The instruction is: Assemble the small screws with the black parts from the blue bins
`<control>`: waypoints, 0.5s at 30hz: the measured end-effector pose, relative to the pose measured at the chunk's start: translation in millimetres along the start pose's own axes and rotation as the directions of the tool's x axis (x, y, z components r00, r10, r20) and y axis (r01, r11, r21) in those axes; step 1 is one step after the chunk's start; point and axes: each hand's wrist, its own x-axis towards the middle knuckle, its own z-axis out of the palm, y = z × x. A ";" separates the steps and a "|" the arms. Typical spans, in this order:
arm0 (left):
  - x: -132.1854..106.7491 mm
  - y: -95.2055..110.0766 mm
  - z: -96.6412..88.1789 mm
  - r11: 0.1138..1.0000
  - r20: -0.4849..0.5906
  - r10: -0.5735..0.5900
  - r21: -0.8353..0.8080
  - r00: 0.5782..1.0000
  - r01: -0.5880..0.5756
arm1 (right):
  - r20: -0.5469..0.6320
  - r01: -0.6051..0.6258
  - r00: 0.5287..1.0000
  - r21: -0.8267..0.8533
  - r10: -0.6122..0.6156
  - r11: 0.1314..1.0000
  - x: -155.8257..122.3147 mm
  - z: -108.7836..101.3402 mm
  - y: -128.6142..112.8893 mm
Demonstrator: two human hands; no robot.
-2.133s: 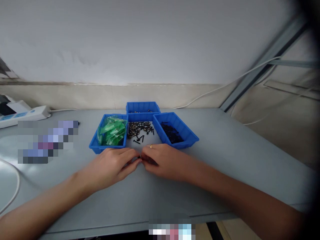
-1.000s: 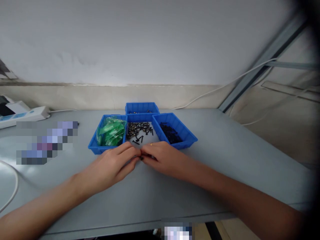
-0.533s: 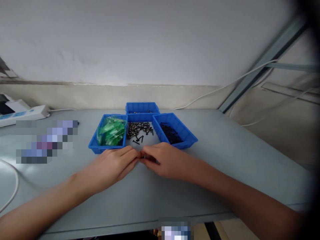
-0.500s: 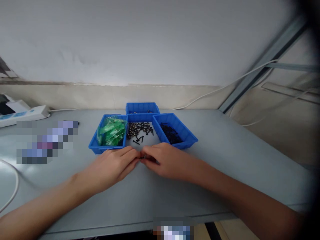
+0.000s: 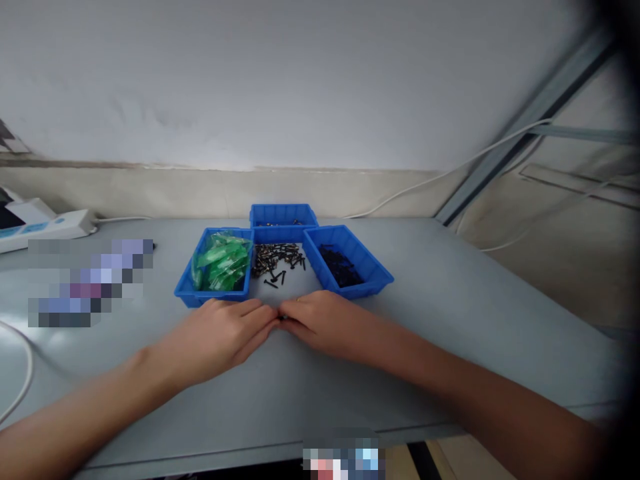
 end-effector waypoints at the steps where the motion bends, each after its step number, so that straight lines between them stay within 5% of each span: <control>1: -0.2 0.7 0.0 1.000 -0.005 0.018 0.019 1.000 -0.018 | -0.008 0.013 1.000 -0.009 -0.014 1.000 -0.1 1.1 -0.3; 15: 2.2 1.7 -1.0 0.993 0.161 -0.114 0.021 0.980 0.112 | 0.103 -0.130 0.986 -0.015 0.131 0.991 -1.3 -8.4 -3.9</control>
